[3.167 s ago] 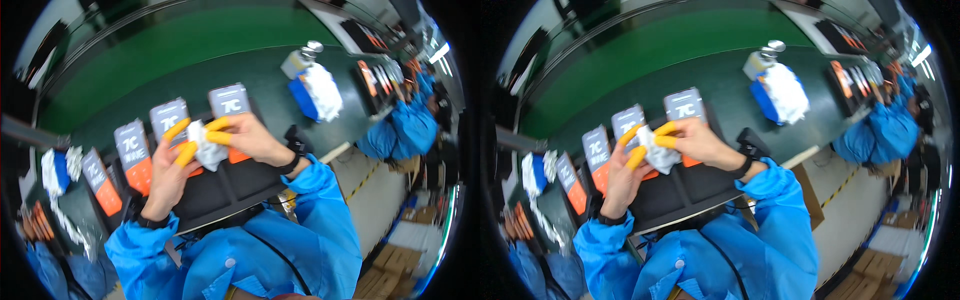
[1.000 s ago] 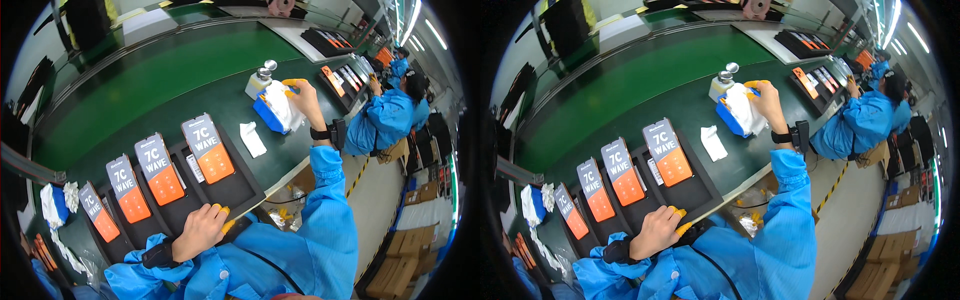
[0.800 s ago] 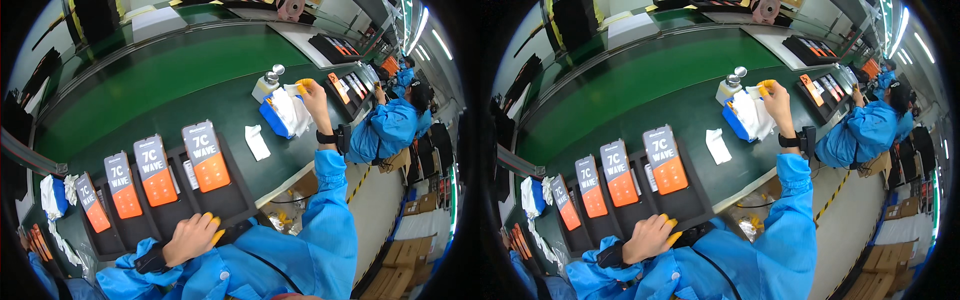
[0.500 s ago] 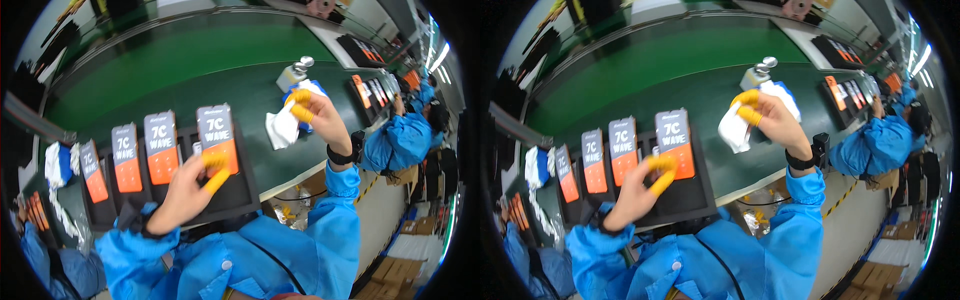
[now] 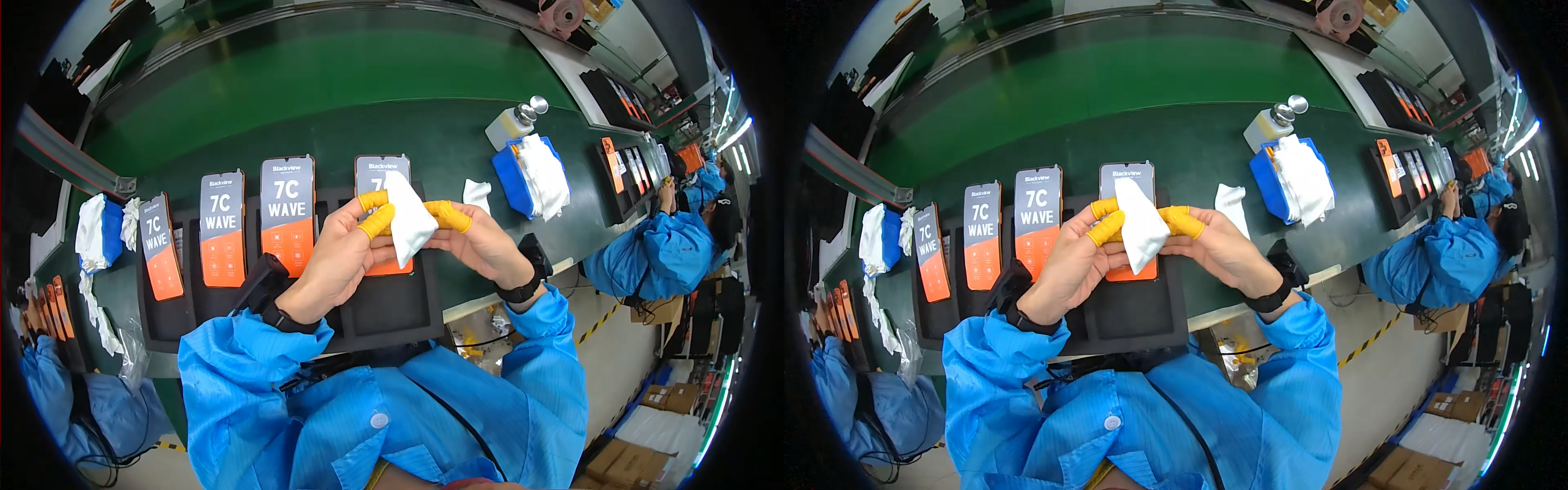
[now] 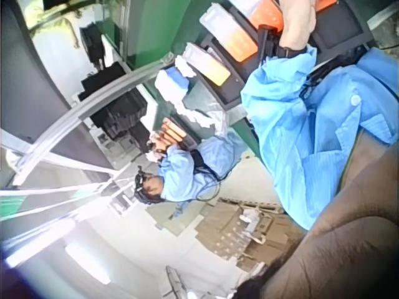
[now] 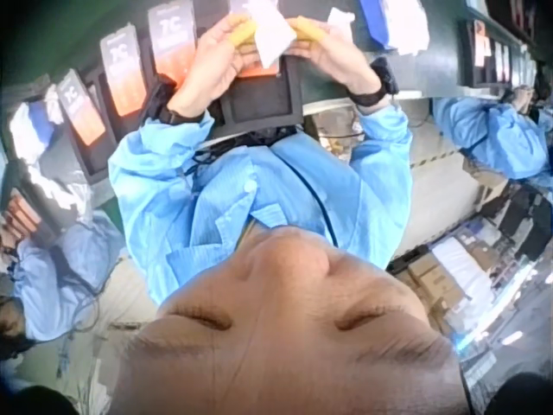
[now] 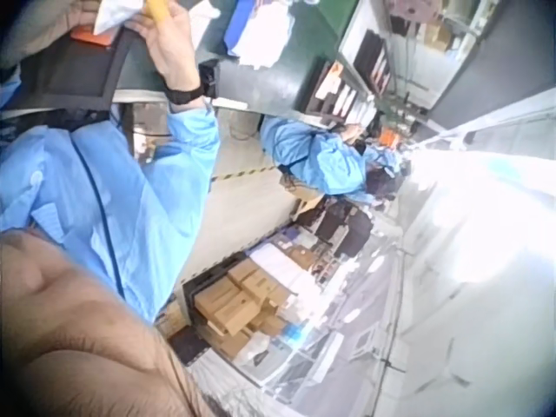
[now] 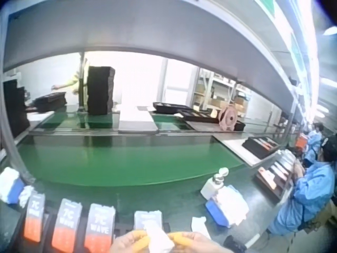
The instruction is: The recorder is cleaning the exterior backs and camera lenses of several orange mobile phones using a white cleaning cloth and a bottle of solution before placing them on a production tray.
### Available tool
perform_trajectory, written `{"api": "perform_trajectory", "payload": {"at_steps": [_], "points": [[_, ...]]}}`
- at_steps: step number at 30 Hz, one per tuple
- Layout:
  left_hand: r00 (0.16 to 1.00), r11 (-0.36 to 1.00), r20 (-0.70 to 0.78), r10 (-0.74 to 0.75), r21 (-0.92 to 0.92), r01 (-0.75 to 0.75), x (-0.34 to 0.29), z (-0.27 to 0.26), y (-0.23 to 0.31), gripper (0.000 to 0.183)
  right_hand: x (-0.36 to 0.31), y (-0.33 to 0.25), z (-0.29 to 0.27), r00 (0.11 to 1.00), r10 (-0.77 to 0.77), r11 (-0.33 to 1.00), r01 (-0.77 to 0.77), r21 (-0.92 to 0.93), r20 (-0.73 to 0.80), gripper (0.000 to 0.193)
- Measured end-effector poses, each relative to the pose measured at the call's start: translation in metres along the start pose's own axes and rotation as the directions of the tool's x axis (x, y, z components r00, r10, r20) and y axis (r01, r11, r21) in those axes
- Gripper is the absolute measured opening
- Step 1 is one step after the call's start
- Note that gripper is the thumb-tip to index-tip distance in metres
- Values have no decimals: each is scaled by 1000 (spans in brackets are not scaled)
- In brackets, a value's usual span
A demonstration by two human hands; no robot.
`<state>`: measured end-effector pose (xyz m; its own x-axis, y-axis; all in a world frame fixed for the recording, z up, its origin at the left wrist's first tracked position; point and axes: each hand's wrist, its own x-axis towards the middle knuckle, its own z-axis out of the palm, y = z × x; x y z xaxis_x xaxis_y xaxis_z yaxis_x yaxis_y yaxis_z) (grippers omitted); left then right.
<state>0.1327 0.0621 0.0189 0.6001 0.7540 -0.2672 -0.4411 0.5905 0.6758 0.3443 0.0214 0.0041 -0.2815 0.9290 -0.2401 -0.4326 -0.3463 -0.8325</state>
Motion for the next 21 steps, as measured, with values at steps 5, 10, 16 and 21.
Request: {"api": "perform_trajectory", "payload": {"at_steps": [5,10,16,21], "points": [[997,991,-47,-64,111,69,-10,7,6,32,9,-1,17,982,-65,996,55,-65,-176,23],[989,745,116,91,651,-145,-41,-6,1,35,21,-35,-19,919,-316,946,288,-148,-236,20],[901,13,319,295,941,-338,-100,-6,-13,28,35,-134,-93,370,-929,-47,-74,-996,16,19],[872,-124,244,424,970,-211,-93,-16,-37,27,49,-129,-111,524,-851,-89,-171,-981,-15,26]]}}
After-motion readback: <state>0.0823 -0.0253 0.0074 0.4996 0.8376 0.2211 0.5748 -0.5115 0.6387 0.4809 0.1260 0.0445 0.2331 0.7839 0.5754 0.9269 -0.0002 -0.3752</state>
